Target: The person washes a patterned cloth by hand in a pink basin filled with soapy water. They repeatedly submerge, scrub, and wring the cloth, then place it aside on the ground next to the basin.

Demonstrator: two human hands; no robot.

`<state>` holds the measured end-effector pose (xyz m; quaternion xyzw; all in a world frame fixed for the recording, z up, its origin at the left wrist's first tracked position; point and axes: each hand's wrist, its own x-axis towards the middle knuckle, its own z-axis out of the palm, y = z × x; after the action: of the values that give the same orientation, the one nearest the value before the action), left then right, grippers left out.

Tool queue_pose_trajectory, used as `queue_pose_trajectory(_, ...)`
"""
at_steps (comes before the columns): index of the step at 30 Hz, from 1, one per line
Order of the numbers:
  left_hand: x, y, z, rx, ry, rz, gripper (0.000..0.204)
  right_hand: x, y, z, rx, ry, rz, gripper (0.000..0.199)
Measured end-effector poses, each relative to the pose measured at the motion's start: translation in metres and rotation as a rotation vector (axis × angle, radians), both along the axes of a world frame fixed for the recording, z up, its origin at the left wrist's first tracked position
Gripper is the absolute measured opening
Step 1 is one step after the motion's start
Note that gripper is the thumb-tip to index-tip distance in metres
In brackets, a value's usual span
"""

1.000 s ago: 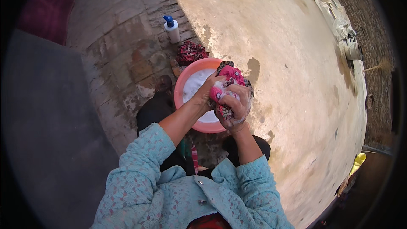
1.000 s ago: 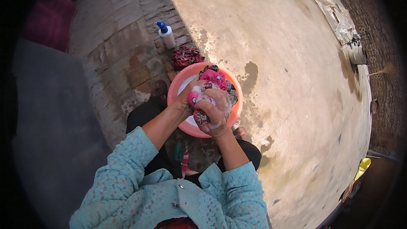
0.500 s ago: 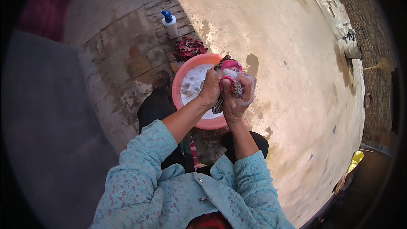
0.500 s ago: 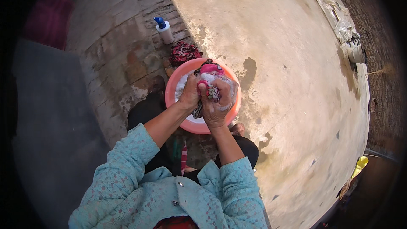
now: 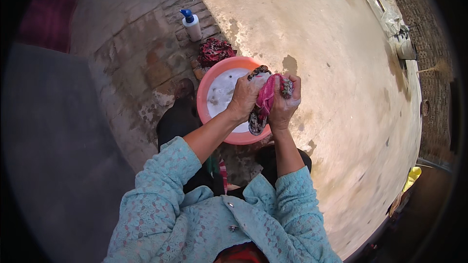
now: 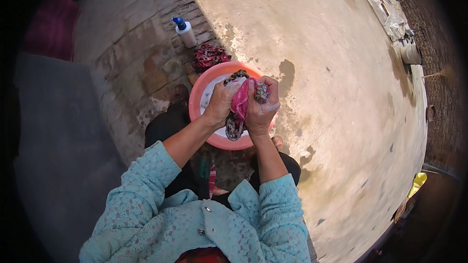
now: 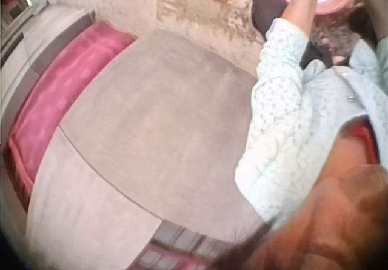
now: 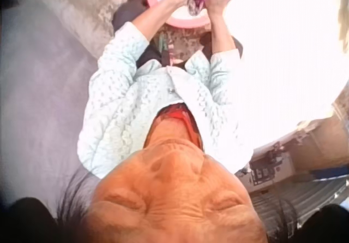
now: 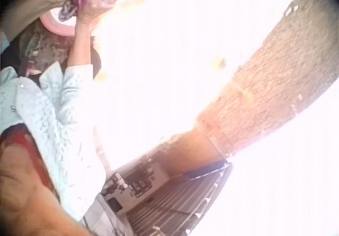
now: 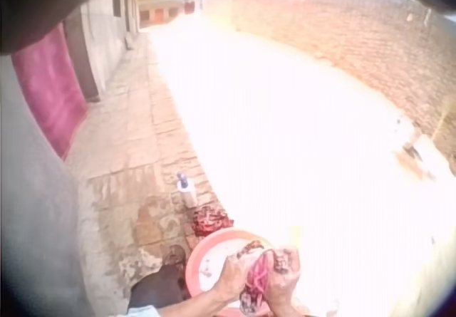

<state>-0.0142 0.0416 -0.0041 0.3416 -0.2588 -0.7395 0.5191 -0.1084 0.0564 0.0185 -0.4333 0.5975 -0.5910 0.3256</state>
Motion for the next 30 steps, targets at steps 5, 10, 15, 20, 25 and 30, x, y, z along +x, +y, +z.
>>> queue_pose_trajectory(5,0.008,-0.001,0.028,-0.167,-0.157,-0.130,0.024,-0.033,-0.015,-0.022,0.291,-0.816,0.123,0.025)
queue_pose_trajectory(10,0.020,-0.014,0.041,-0.101,0.010,-0.102,0.040,-0.021,-0.004,-0.017,0.249,-1.238,0.331,0.040)
queue_pose_trajectory(15,0.021,-0.019,0.036,-0.137,-0.031,-0.145,0.044,-0.036,-0.007,-0.018,0.069,-1.074,0.263,0.039)
queue_pose_trajectory(20,0.014,-0.012,0.033,0.187,0.308,-0.157,0.054,-0.040,-0.013,0.012,-0.181,-0.959,0.288,0.037)
queue_pose_trajectory(25,0.012,-0.013,0.029,0.281,0.498,-0.245,0.063,-0.045,-0.010,0.024,-0.077,-0.174,0.265,0.055)
queue_pose_trajectory(30,0.016,-0.022,0.017,0.253,0.420,-0.085,0.053,-0.004,0.003,0.017,-0.330,0.515,0.269,0.028)
